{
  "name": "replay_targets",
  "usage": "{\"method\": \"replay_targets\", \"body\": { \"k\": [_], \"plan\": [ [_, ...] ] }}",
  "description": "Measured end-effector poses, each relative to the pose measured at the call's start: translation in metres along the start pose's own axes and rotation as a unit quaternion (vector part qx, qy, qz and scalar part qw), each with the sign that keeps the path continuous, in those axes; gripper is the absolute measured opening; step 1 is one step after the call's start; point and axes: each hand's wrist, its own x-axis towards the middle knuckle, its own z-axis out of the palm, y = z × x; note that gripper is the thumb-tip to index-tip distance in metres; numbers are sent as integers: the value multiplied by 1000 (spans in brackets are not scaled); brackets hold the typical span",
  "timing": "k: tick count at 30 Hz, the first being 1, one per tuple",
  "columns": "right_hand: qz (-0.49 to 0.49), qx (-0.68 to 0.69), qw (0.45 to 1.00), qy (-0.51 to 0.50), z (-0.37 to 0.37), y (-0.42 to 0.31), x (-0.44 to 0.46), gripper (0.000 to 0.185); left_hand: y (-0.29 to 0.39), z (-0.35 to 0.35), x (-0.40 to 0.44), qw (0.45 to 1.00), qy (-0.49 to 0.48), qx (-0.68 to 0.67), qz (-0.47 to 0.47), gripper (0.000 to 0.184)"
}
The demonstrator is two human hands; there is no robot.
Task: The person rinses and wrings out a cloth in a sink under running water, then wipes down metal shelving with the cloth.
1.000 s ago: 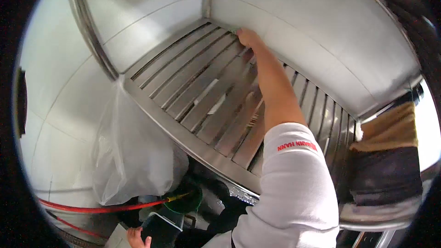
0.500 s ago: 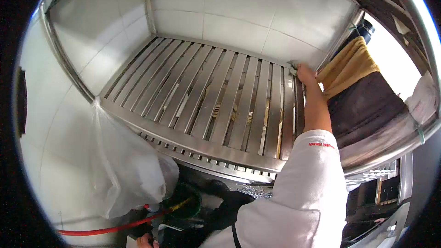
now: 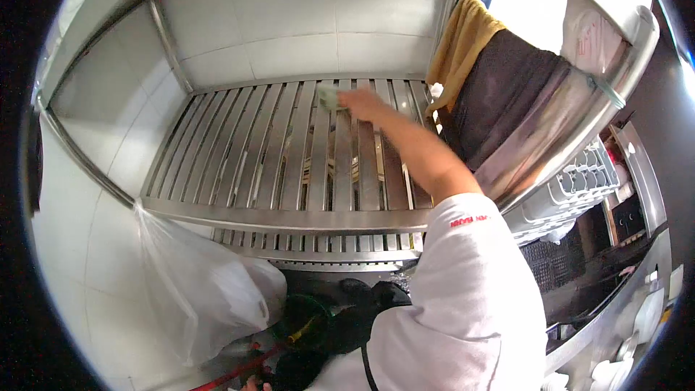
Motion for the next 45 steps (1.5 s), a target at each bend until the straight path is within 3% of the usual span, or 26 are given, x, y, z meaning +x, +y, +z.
{"method": "replay_targets", "body": {
  "k": [2, 3, 4, 5, 6, 7, 9, 12, 14, 15, 18, 20, 21, 24, 26, 29, 32, 35, 37, 39, 44, 45],
  "plan": [
    [88, 7, 996, -13, -28, 20, -34, 32, 6, -5, -5, 1000, 1, -1, -5, 67],
    [153, -41, 987, 1, 16, 73, -25, 26, 10, -8, -5, 1000, -9, -13, -18, 66],
    [114, -167, 978, 40, 50, 142, -36, 25, 14, -10, -3, 999, -22, -22, -30, 65],
    [328, -114, 928, -134, -46, 92, -49, 24, 10, -12, -4, 998, -36, -28, -41, 65],
    [352, -70, 925, -126, -75, 95, -64, 24, 2, -11, -7, 999, -32, -18, -35, 64],
    [333, -17, 942, -33, -65, 129, -85, 24, -4, -5, -9, 999, -26, -12, -30, 63],
    [274, -54, 960, 2, -14, 189, -117, 25, -13, 5, -13, 999, -26, -9, -26, 62],
    [428, -6, 904, 10, -1, 131, -147, 25, -16, 2, -14, 999, -29, -9, -27, 64],
    [473, -3, 880, 32, -8, 90, -160, 26, -3, -3, -9, 999, -17, -15, -26, 67],
    [432, -23, 902, 19, -46, 37, -171, 22, 1, -6, -8, 999, -24, -17, -33, 68],
    [380, 35, 923, 36, -50, -9, -212, 19, 5, -9, -5, 999, -26, -28, -29, 71],
    [332, 139, 927, 107, -77, -73, -250, 16, 3, -4, -1, 999, -4, -39, 6, 72],
    [330, 187, 923, 59, -97, -100, -270, 17, -9, 3, -3, 999, -17, -28, 4, 72],
    [217, 239, 944, 68, -120, -168, -320, 38, -35, 24, -12, 1000, -9, -14, 6, 73],
    [189, 230, 954, 29, -119, -167, -324, 47, -24, 20, -8, 998, 50, -20, 33, 73],
    [173, 189, 966, -24, -94, -124, -284, 57, -27, 19, -11, 1000, 16, -21, 4, 72],
    [245, 226, 942, -40, -61, -66, -203, 72, -23, 20, -10, 998, 55, -18, 39, 69],
    [252, 196, 944, -84, -24, 8, -127, 82, -46, 17, -14, 979, -153, -33, -128, 52],
    [288, 193, 936, -62, -10, 23, -102, 85, -37, 18, -20, 995, -78, 12, -66, 48],
    [316, 186, 929, -45, -20, 4, -105, 89, -28, 18, -21, 998, -32, 34, -33, 47],
    [225, 223, 948, -40, -59, -67, -203, 87, -40, 20, -20, 997, -63, 17, -41, 44],
    [197, 230, 952, -50, -74, -88, -232, 85, -34, 19, -15, 1000, -16, -2, -20, 51]
  ]
}}
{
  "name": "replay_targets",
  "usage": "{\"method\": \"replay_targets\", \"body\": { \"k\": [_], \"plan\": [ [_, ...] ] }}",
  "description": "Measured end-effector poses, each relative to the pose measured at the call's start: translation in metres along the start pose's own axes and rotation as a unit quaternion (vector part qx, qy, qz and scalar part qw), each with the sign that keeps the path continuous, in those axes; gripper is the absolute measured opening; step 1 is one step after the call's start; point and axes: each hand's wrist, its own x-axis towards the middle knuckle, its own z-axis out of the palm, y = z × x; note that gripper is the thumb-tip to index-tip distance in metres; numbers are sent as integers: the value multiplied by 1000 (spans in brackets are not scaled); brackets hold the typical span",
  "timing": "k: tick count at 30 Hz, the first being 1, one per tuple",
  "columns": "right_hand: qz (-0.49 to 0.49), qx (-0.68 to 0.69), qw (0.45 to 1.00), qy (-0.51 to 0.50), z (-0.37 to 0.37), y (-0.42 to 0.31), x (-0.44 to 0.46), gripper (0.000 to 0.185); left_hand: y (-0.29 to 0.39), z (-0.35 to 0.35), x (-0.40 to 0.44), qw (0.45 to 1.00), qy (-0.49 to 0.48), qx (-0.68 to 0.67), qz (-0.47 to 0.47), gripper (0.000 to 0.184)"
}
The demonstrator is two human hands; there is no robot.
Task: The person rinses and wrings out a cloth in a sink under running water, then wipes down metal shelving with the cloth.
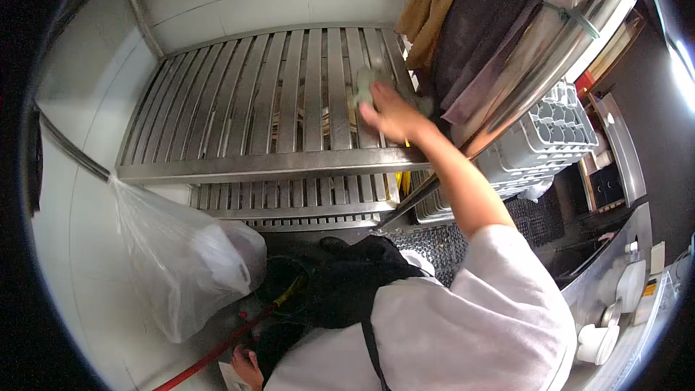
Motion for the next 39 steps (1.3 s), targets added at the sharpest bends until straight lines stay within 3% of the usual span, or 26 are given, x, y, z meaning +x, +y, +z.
{"method": "replay_targets", "body": {
  "k": [2, 5, 6, 8, 11, 12, 14, 17, 18, 20, 21, 22, 23, 24, 25, 27, 30, 33, 37, 39],
  "plan": [
    [-40, -6, 999, -25, -6, -23, -71, 82, 20, -3, 9, 994, 92, -41, 40, 68],
    [-48, -19, 997, -53, -18, -37, -99, 80, -8, 4, 0, 1000, -12, -26, 3, 73],
    [-42, -19, 997, -64, -18, -38, -101, 79, -11, 6, -1, 999, -24, -27, -8, 63],
    [-11, -22, 998, -56, -15, -23, -60, 81, -15, 3, -4, 998, -51, -24, -34, 44],
    [78, -85, 992, 58, 12, 10, 48, 79, 8, 1, 0, 998, 10, -29, -57, 56],
    [99, -98, 986, 89, 18, 17, 82, 78, 17, -9, 3, 997, -38, -37, -59, 54],
    [112, -119, 976, 141, 29, 17, 124, 63, 11, -4, 1, 997, -26, -45, -48, 55],
    [59, -32, 993, 100, 33, -19, 111, 45, 18, -5, 2, 998, -19, -46, -44, 55],
    [69, 30, 979, 188, 40, -42, 91, 31, 20, -8, 4, 998, -18, -41, -42, 54],
    [-11, 233, 972, 10, 24, -93, 42, 33, 17, -4, 4, 999, 5, -30, -26, 54],
    [-87, 155, 981, -80, 26, -123, 23, 38, 18, -2, 5, 999, 15, -25, -18, 53],
    [-185, 180, 960, -110, 39, -150, -3, 40, 21, -3, 6, 999, 11, -22, -24, 53],
    [-270, 163, 945, -91, 64, -170, -18, 41, 25, -4, 5, 999, 8, -18, -31, 52],
    [-370, 92, 923, 49, 88, -179, -27, 44, 29, -7, 2, 999, 4, -13, -38, 52],
    [-349, 48, 926, 134, 93, -183, -36, 47, 28, -8, 2, 999, -7, -17, -28, 52],
    [-290, -63, 935, 194, 94, -166, -51, 54, 23, -7, 3, 999, -25, -29, -9, 51],
    [-220, -74, 954, 190, 75, -90, -89, 59, 2, 1, -5, 996, -66, -2, -58, 52],
    [-79, -240, 936, 245, 61, 3, -148, 62, 18, 5, -5, 999, 39, 13, -21, 53],
    [-107, -235, 908, 332, 69, -1, -138, 61, 20, -6, 4, 997, -34, -34, -58, 57],
    [-105, -235, 894, 366, 93, -31, -114, 64, 13, -3, 2, 999, -8, -40, -30, 60]
  ]
}}
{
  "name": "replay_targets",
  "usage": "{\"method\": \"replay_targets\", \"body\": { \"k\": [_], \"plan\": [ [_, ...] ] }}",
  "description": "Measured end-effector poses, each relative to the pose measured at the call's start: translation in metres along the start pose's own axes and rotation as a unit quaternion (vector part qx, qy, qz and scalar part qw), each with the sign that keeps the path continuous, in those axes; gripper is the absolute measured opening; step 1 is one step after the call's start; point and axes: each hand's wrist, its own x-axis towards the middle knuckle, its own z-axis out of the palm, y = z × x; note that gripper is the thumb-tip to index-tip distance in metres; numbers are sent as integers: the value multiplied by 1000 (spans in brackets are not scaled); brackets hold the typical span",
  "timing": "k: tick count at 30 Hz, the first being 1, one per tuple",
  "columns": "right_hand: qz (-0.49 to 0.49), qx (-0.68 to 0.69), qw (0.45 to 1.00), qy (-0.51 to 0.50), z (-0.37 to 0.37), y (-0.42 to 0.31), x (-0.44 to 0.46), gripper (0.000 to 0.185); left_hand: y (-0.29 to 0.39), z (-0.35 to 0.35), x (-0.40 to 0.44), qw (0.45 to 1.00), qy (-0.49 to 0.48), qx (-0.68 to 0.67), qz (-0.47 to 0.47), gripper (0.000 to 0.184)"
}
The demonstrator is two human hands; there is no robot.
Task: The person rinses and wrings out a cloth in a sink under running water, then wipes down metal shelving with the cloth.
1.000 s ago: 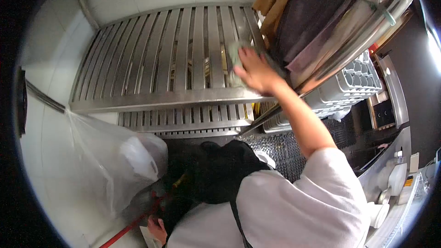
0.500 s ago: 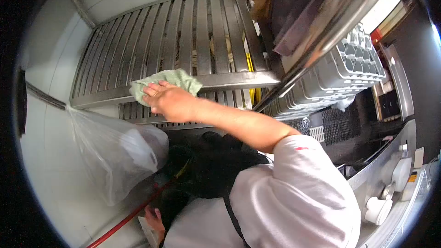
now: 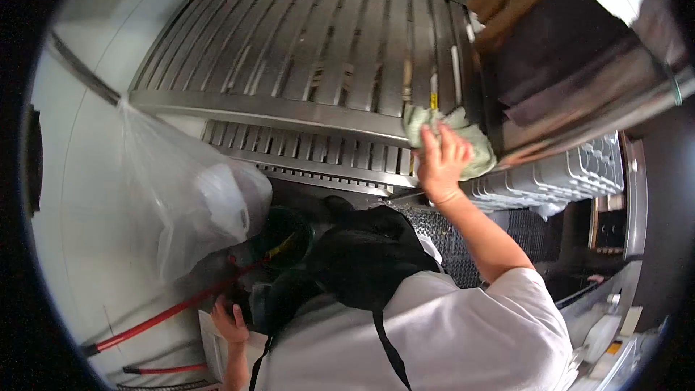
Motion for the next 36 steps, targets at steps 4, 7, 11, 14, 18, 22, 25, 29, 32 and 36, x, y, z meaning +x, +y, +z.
{"method": "replay_targets", "body": {
  "k": [4, 7, 11, 14, 18, 22, 25, 29, 32, 36],
  "plan": [
    [-75, 66, 995, -6, 39, -117, 48, 62, 5, -3, 1, 1000, 20, -2, -10, 59],
    [-130, 141, 979, -69, 58, -216, 106, 63, -1, -5, 0, 1000, 8, -5, -10, 57],
    [-231, 63, 971, -19, 89, -345, 173, 62, -4, -3, -2, 1000, 8, 2, 1, 57],
    [-226, 91, 967, -77, 88, -386, 215, 61, 4, -5, -2, 1000, -1, 25, -13, 57],
    [-202, 113, 970, -70, 79, -339, 190, 61, 5, -5, -3, 1000, 8, 15, 0, 58],
    [-164, 303, 938, -48, 45, -183, 125, 57, 3, 1, -6, 1000, 10, 23, -11, 61],
    [-129, 205, 964, -113, 0, -63, 74, 56, 3, -2, -4, 999, 11, 38, -14, 64],
    [-96, 134, 978, -127, -36, -2, 46, 61, 3, -2, -4, 999, 25, 18, -8, 68],
    [-100, 133, 976, -139, -24, -23, 58, 62, -2, -2, -4, 999, 31, 11, -9, 67],
    [-123, 176, 970, -117, -1, -91, 94, 58, -2, -6, -4, 1000, 27, -9, -8, 66]
  ]
}}
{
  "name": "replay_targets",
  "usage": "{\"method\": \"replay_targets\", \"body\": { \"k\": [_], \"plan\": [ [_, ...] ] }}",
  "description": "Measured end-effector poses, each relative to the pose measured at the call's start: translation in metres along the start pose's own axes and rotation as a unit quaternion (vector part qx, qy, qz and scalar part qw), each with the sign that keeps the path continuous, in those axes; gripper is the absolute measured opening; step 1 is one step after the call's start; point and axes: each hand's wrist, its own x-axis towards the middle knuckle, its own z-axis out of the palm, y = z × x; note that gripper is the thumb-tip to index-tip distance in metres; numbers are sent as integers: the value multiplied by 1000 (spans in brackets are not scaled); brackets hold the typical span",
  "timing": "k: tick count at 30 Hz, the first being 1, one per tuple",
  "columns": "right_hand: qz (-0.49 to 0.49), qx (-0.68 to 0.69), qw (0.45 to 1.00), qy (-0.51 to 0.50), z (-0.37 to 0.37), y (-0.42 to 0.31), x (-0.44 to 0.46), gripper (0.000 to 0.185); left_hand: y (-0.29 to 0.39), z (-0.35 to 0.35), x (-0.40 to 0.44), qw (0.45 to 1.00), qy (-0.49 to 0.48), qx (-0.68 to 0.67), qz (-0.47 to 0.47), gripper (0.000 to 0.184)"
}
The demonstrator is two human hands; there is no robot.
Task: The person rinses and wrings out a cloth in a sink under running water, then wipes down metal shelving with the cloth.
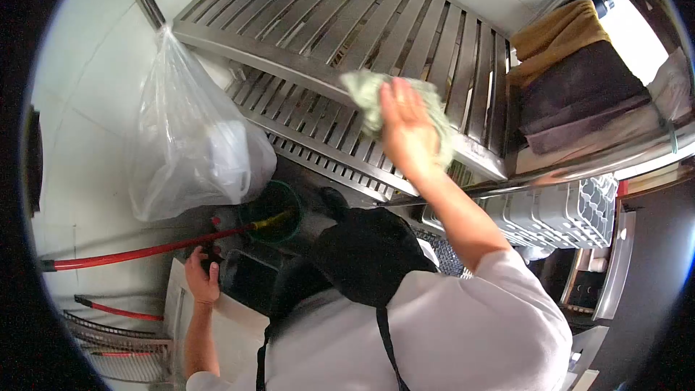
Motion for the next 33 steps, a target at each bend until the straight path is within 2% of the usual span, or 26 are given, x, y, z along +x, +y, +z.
{"method": "replay_targets", "body": {
  "k": [4, 5, 6, 7, 8, 9, 12, 14, 16, 20, 22, 23, 24, 25, 26, 28, 30, 31, 33],
  "plan": [
    [-40, 52, 995, 71, 63, -70, 77, 45, 4, 2, -1, 1000, -2, 15, 2, 65],
    [-32, 60, 997, 38, 75, -94, 103, 46, 5, 1, -2, 1000, -2, 25, 1, 66],
    [-59, 14, 997, 42, 93, -114, 124, 44, 4, 2, -3, 1000, -1, 29, -1, 66],
    [-62, 37, 993, 96, 118, -131, 144, 44, 3, 4, -5, 1000, 1, 31, -5, 66],
    [-57, 21, 996, 64, 122, -143, 156, 46, 5, 4, -7, 999, 1, 31, -9, 67],
    [-46, 75, 995, 42, 109, -144, 159, 47, 9, 4, -9, 999, 7, 41, -11, 68],
    [-71, 129, 983, 110, 87, -111, 117, 47, 11, 9, -9, 998, 30, 48, 1, 69],
    [-76, 152, 975, 145, 51, -59, 62, 46, 6, 10, -12, 1000, -7, 18, -17, 70],
    [-61, 92, 985, 133, 9, 0, -7, 46, -7, 17, -11, 999, -8, 35, -14, 69],
    [56, 23, 992, 110, -56, 105, -144, 44, -6, 17, -10, 998, -6, 57, -6, 68],
    [70, 143, 983, 90, -104, 112, -191, 45, 9, 10, -3, 999, -19, 39, -12, 68],
    [195, 223, 944, 146, -123, 92, -208, 33, 13, 9, -4, 999, -25, 35, -29, 68],
    [253, 364, 859, 257, -125, 78, -228, 31, 16, 9, -6, 998, -32, 32, -48, 67],
    [338, 545, 695, 325, -130, 77, -240, 34, 15, 10, -6, 998, -29, 38, -38, 66],
    [398, 689, 481, 368, -140, 80, -244, 37, 11, 12, -7, 998, -26, 45, -30, 66],
    [494, 604, 482, 399, -166, 120, -227, 43, 6, 11, -9, 999, -9, 48, -20, 65],
    [365, 508, 574, 528, -202, 138, -182, 46, 7, 17, -12, 999, 21, 36, -16, 65],
    [262, 460, 641, 556, -217, 146, -155, 47, -3, 21, -10, 997, 18, 79, -4, 66],
    [151, 290, 772, 545, -225, 154, -118, 45, -27, 27, -15, 987, 11, 163, 10, 67]
  ]
}}
